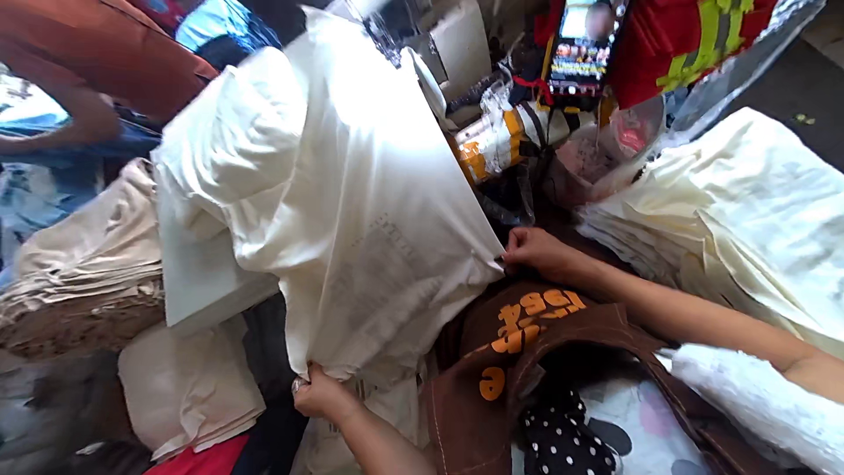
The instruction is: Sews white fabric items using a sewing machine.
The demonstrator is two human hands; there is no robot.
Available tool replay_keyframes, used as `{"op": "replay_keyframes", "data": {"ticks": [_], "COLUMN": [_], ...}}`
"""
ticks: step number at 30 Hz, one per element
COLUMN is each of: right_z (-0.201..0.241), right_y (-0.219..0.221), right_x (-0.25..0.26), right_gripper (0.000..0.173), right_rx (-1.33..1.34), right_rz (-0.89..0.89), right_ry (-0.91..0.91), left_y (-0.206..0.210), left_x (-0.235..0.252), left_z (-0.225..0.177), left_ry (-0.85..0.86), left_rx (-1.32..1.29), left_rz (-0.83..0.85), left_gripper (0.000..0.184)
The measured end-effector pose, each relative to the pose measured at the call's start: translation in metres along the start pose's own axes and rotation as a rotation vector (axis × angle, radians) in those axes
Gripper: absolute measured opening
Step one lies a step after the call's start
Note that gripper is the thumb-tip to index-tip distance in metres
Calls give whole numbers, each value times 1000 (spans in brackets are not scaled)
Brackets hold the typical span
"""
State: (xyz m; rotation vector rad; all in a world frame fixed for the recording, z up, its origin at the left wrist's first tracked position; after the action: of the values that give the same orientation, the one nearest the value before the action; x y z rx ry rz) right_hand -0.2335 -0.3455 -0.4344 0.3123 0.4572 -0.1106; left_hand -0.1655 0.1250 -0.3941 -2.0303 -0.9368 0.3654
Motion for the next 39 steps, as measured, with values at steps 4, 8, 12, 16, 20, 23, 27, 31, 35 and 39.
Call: {"op": "replay_keyframes", "data": {"ticks": [4, 8, 12, 16, 20, 23, 27, 31, 35, 39], "right_z": [9, 27, 50, 83, 114, 135, 165, 189, 216, 210], "right_y": [2, 6, 8, 12, 12, 16, 19, 17, 14, 11], "right_x": [0, -4, 6, 26, 49, 67, 88, 109, 126, 137], "right_gripper": [42, 20, 9, 9, 8, 10, 7, 3, 10, 14], "right_rx": [42, 12, 54, 19, -20, -25, -74, -184, -165, -225], "right_rz": [116, 152, 89, 29, -12, -29, -98, -179, -184, -150], "right_ry": [7, -69, -192, -338, -458, -493, -474, -542, -535, -576], "left_y": [-19, -34, -42, -37, -16, 32, 100, 150, 148, 137], "left_x": [19, 31, 38, 38, 24, -26, -156, -199, -173, -155], "left_z": [1, -15, -49, -106, -172, -222, -279, -325, -361, -374], "left_ry": [24, 3, 30, -32, 371, 799, 1269, 1473, 1418, 1491], "left_rx": [52, 94, 73, -440, -620, -434, -175, -194, -334, -290], "left_rz": [-80, -109, -107, -31, 157, 221, 261, -73, -118, -28], "left_gripper": [42, 44, 43, 25, 64, 89, 89, 45, 29, 29]}}
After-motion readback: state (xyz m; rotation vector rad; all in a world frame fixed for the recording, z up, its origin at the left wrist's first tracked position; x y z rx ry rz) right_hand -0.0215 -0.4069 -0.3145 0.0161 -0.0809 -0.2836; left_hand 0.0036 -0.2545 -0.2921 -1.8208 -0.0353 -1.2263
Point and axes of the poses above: each hand's wrist, its own x-axis towards the middle knuckle, its own y-axis out of the palm, z = x × y, the point moved 4 cm from there along x, towards the middle knuckle, and after that the axes turned 5 degrees about -y, right-handed, at the moved point
